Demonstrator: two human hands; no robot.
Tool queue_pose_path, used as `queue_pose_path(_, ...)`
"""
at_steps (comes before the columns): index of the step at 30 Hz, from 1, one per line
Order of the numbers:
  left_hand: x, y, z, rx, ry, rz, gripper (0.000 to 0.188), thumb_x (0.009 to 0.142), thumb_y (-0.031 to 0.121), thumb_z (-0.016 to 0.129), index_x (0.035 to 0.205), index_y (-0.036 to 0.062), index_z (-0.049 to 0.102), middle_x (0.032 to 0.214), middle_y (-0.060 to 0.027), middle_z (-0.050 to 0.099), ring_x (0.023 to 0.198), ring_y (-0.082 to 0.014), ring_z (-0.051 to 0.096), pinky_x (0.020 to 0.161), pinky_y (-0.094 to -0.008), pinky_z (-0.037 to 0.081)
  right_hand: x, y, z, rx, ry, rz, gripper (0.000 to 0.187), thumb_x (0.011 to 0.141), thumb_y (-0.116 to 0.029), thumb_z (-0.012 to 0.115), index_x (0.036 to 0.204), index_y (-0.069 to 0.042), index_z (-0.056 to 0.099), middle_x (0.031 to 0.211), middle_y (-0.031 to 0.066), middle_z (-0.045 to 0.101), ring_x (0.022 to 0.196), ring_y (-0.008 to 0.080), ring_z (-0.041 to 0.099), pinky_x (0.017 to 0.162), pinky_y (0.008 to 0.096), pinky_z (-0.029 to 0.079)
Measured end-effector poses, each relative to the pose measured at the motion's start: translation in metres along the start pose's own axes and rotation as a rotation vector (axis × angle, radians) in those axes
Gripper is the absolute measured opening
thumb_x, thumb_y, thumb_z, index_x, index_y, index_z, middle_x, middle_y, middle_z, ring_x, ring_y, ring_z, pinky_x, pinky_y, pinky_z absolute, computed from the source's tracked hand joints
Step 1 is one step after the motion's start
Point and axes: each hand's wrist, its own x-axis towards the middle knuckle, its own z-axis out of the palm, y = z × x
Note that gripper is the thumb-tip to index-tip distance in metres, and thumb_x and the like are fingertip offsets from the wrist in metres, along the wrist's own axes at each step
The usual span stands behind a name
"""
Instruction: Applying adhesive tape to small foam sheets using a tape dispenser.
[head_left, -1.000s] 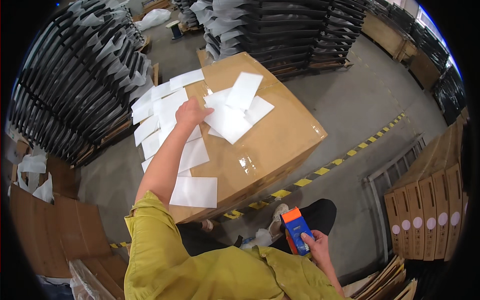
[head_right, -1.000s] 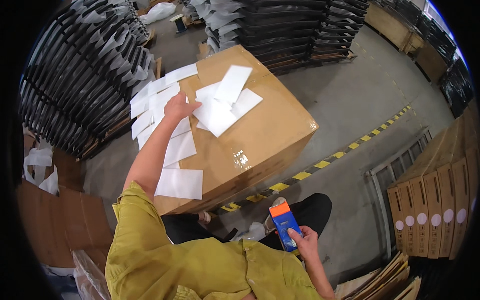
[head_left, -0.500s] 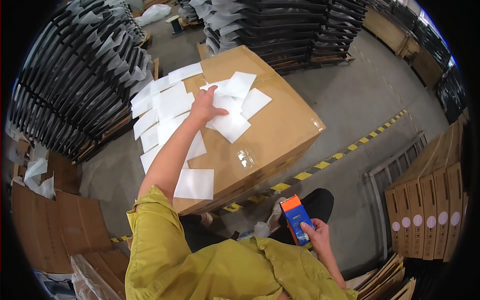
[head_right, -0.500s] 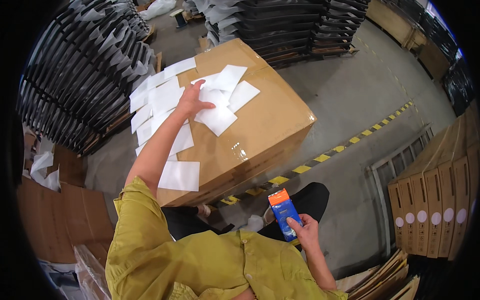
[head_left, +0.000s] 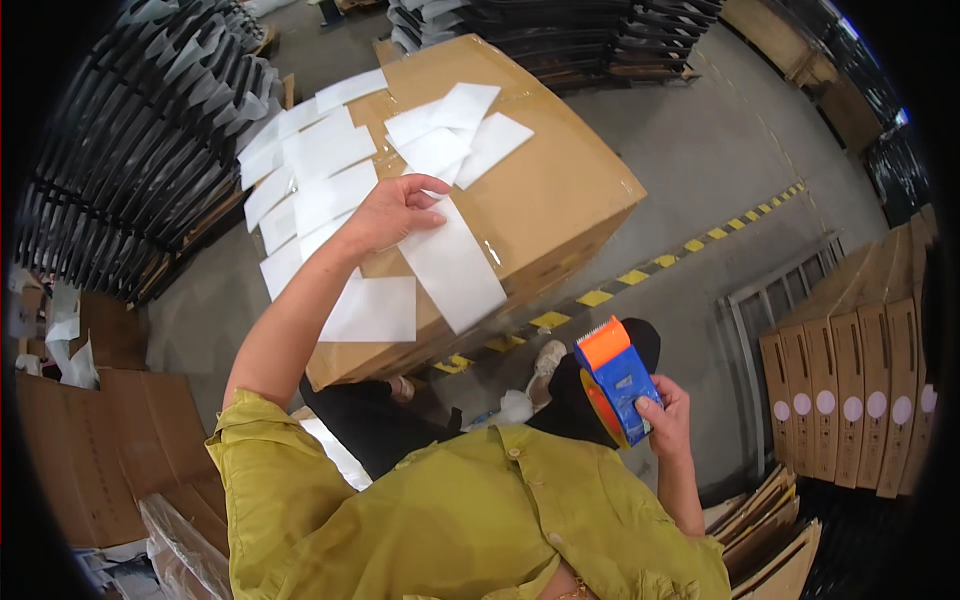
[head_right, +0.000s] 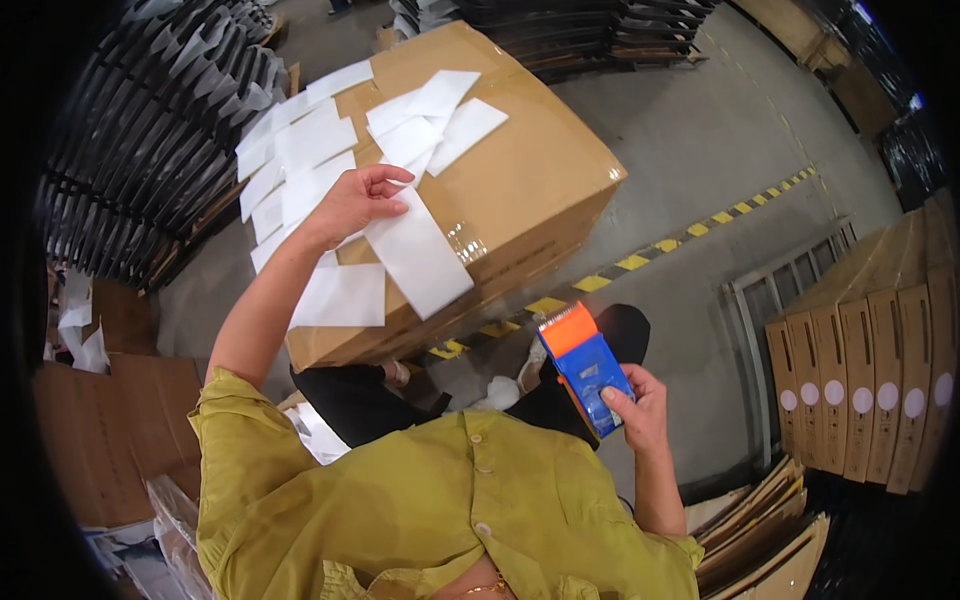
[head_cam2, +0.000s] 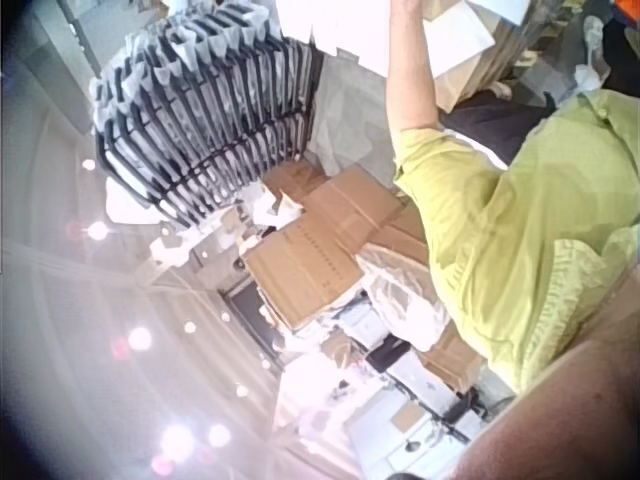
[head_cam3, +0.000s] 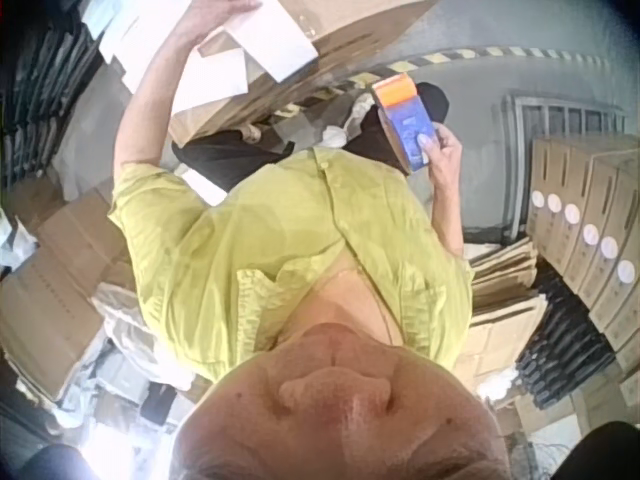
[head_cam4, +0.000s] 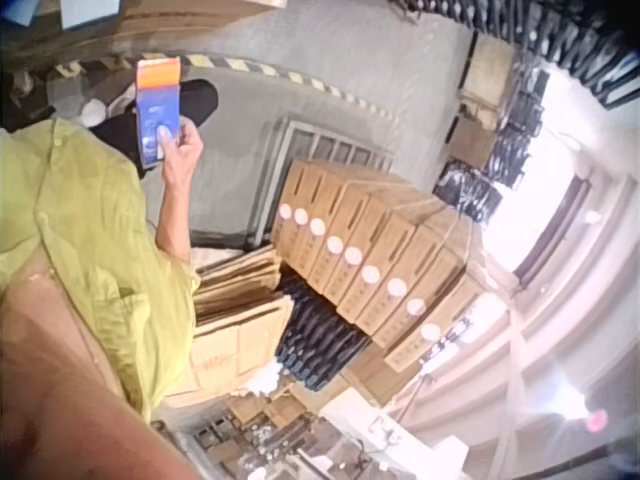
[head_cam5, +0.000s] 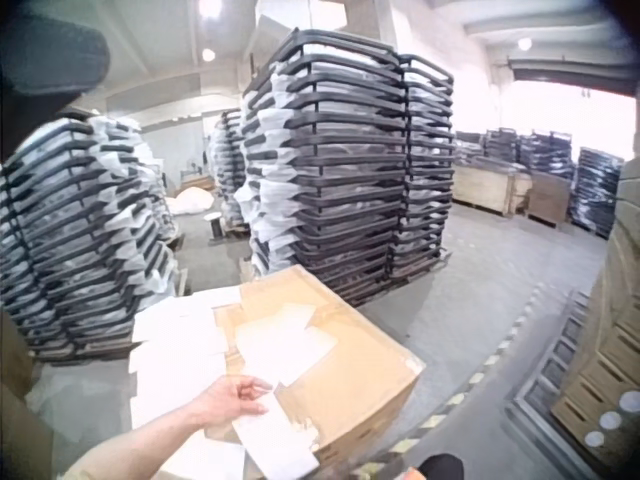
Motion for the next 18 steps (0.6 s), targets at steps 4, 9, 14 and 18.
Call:
queue_pose_path(4,0.013,-0.029,0.013,0.191,0.177,0.105,0.029,0.072,0.003,0.06,0.101,0.0046,0.056,0.082,-0.0051,0.058,0.076,-0.013,0.053,0.071,-0.0247,0.043,-0.002,-0.007,0.005,0.008,-0.066,-0.067,0.038,0.067,-0.019,0.07,0.093,0.005,0.054,0.081,0.0058,0.06,0.069,0.0074,0.054,0.064,0.0187,0.043)
queue_pose_path(9,0.007,-0.021,0.035,0.487,0.227,0.305,0.031,0.071,0.004,0.06,0.101,0.0037,0.054,0.089,-0.0131,0.058,0.083,-0.0247,0.055,0.073,-0.032,0.044,-0.013,-0.014,0.015,0.049,-0.107,-0.098,0.04,0.067,-0.018,0.07,0.095,0.005,0.054,0.083,0.0067,0.061,0.071,0.0085,0.056,0.066,0.0201,0.045)
queue_pose_path(14,0.005,-0.037,0.037,0.504,0.279,0.346,0.029,0.072,0.006,0.06,0.1,0.0041,0.053,0.091,-0.0153,0.057,0.086,-0.0286,0.054,0.075,-0.0355,0.043,-0.015,-0.018,0.027,0.026,-0.106,-0.097,0.054,0.061,-0.029,0.074,0.095,0.007,0.054,0.082,0.007,0.061,0.071,0.0099,0.056,0.066,0.0202,0.044)
queue_pose_path(18,-0.033,0.001,0.064,0.402,0.257,0.459,0.027,0.076,0.015,0.06,0.099,0.0015,0.055,0.089,-0.0117,0.059,0.082,-0.0233,0.056,0.073,-0.0312,0.044,-0.018,-0.021,0.025,0.016,-0.144,-0.153,0.055,0.06,-0.031,0.074,0.095,0.007,0.053,0.083,0.0081,0.061,0.072,0.0112,0.057,0.067,0.021,0.045)
